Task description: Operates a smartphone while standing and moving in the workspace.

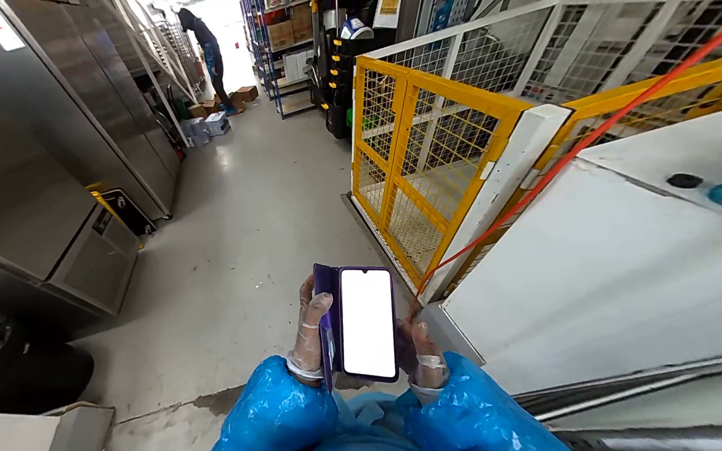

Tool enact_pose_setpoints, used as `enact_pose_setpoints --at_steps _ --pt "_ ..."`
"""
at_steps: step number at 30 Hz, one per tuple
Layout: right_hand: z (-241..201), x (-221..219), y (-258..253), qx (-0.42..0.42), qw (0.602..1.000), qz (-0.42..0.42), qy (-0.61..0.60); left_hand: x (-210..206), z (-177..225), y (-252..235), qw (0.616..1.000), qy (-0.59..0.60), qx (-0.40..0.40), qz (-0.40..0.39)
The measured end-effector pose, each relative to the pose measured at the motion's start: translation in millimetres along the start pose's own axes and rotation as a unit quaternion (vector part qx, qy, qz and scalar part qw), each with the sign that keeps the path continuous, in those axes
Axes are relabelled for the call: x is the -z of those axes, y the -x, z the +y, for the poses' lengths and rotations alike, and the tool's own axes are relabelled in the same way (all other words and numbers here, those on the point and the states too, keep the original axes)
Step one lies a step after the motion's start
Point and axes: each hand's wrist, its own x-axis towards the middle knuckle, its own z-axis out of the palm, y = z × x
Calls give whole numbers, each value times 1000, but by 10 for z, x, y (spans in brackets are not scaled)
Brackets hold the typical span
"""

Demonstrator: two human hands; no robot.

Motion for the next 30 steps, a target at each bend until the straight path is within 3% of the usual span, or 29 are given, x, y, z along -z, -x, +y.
enact_pose_setpoints --at_steps 13,18,24,30 --pt "-20 -31 -80 -42 999 13 6 65 -20 -92 1000 -5 8 -1" --pt "-26 -70 -46 21 995 3 95 80 -22 -144 1000 1 -14 11" --pt "-89 -142 -33 -23 986 -44 161 119 -45 -212 998 -27 -48 23" --pt "-9 -76 -69 37 978 -65 193 93 -68 -243 997 -37 -55 24"
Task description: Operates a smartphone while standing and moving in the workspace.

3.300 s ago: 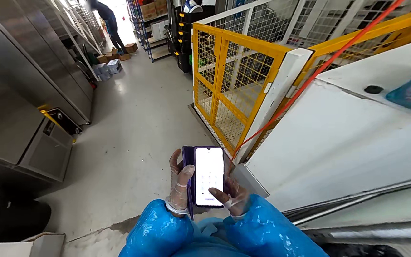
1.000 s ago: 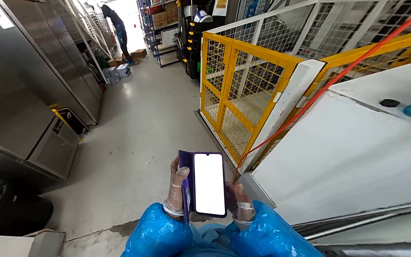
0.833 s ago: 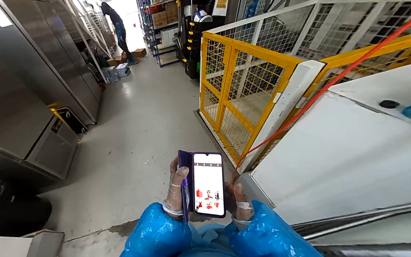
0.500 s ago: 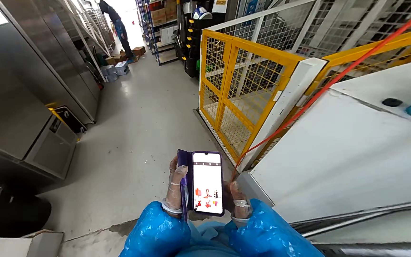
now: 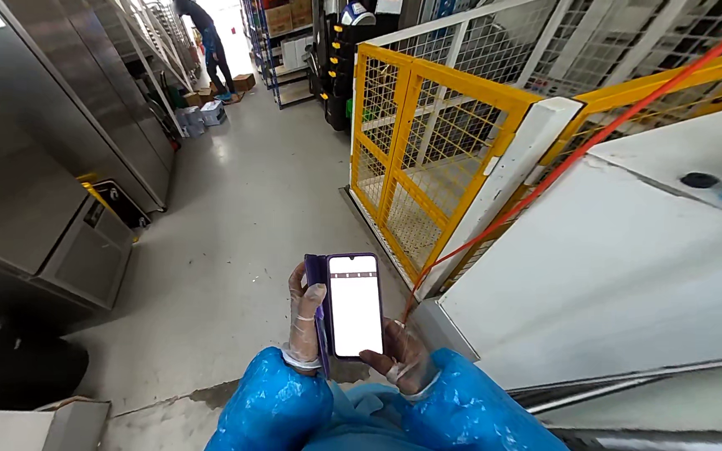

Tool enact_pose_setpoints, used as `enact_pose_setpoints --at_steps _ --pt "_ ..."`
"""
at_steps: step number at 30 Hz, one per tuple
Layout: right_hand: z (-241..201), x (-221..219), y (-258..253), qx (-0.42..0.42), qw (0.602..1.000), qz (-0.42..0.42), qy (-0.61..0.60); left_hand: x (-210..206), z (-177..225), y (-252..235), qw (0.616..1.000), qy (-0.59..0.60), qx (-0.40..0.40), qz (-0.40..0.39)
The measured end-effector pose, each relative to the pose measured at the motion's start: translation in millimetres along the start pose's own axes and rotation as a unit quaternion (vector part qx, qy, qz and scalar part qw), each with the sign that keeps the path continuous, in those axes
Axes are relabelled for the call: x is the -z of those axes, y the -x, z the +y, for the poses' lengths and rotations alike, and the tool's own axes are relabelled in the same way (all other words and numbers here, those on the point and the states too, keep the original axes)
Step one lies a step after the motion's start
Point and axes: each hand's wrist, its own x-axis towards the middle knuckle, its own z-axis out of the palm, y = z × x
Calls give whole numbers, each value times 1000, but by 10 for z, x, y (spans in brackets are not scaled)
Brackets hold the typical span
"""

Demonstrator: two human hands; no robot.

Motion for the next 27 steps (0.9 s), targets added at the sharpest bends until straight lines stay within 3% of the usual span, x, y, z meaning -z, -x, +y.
enact_pose_setpoints --at_steps 7,27 --pt "107 34 -23 50 995 -34 -77 -43 -6 -22 1000 2 11 6" --pt "93 138 -108 0 998 -29 -60 -125 -83 -72 1000 6 23 14"
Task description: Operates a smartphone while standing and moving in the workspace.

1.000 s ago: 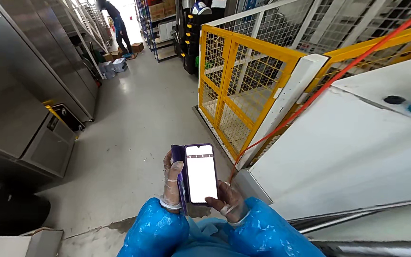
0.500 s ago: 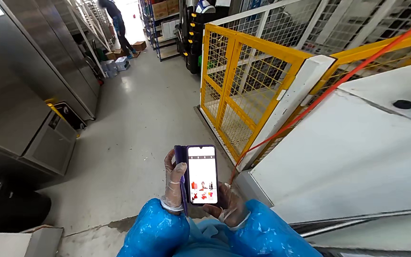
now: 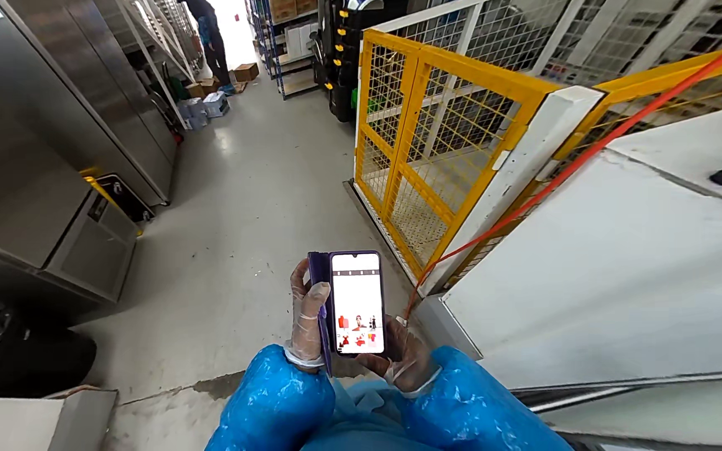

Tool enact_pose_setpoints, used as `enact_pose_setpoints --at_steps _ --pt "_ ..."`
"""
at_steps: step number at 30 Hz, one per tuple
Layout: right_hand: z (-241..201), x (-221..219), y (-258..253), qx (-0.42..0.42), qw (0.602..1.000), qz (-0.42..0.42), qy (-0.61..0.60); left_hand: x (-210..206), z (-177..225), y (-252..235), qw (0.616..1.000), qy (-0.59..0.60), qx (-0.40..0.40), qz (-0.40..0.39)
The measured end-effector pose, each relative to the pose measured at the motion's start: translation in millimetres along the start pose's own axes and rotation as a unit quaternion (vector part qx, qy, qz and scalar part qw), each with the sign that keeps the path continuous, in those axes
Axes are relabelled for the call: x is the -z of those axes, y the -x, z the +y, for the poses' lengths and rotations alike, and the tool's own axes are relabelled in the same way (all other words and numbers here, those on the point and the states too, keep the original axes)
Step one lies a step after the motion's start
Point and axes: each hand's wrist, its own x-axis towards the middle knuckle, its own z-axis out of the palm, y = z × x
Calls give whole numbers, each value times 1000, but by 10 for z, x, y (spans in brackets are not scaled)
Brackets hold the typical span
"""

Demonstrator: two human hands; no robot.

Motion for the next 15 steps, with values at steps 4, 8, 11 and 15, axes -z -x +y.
enact_pose_setpoints --at_steps 4,8,11,15 --pt "8 26 -32 -9 1000 10 15 -15 -35 -17 1000 0 2 3" --pt "-78 12 -62 -40 998 51 7 -37 -51 -16 1000 -10 -1 5" --pt "-60 75 -80 -45 997 46 -30 -52 -49 -30 1000 -9 3 9" --pt "-9 125 -100 -57 996 43 -52 -78 -54 -39 1000 -17 11 20"
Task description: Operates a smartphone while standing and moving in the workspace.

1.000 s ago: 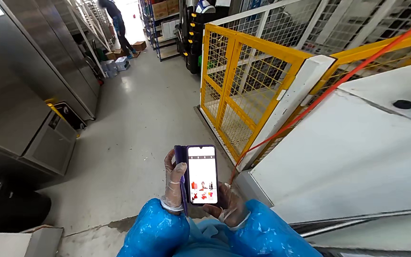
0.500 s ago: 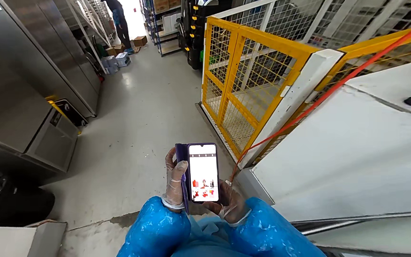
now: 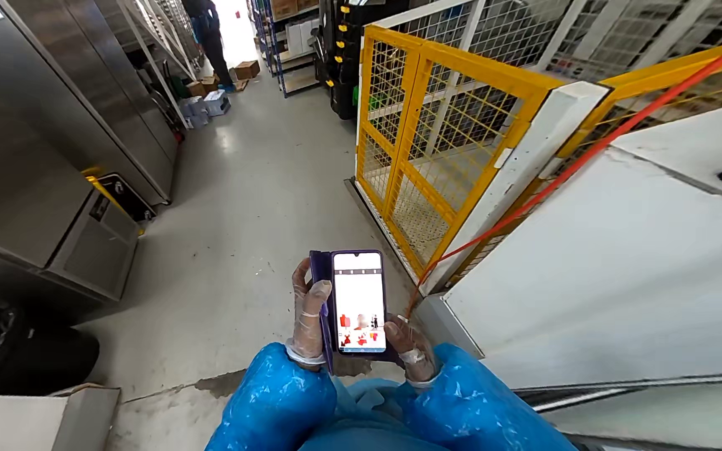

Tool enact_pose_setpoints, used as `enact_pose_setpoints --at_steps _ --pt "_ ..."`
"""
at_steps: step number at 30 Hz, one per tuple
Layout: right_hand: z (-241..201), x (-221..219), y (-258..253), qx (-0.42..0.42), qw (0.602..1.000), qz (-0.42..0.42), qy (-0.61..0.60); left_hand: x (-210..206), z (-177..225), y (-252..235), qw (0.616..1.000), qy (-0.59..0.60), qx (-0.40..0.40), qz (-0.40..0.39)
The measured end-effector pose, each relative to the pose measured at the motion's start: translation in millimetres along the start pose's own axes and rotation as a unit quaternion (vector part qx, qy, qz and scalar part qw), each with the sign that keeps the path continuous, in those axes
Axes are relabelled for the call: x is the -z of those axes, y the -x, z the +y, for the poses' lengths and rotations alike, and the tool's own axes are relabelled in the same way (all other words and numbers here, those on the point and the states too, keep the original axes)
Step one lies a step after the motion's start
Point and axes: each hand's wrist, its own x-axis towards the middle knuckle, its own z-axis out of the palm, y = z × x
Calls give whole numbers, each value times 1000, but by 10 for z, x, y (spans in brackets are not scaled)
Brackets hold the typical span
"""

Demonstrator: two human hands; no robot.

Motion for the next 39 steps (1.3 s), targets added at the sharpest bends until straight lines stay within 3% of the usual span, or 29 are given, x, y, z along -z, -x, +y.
enact_pose_setpoints --at_steps 9,17,23,28,39 --pt "-130 -48 34 -23 999 -6 45 1 -27 -22 1000 5 -11 -16" --pt "-27 -34 41 48 996 -25 77 -28 -11 -13 1000 5 -10 -12" --pt "-21 -63 38 35 997 -10 72 -43 3 11 1000 -5 -18 -10" --pt "27 -33 54 81 993 -35 78 -10 -5 10 1000 3 -11 -12" --pt "-54 -44 101 6 999 -22 37 30 -11 27 1000 14 -2 -17"
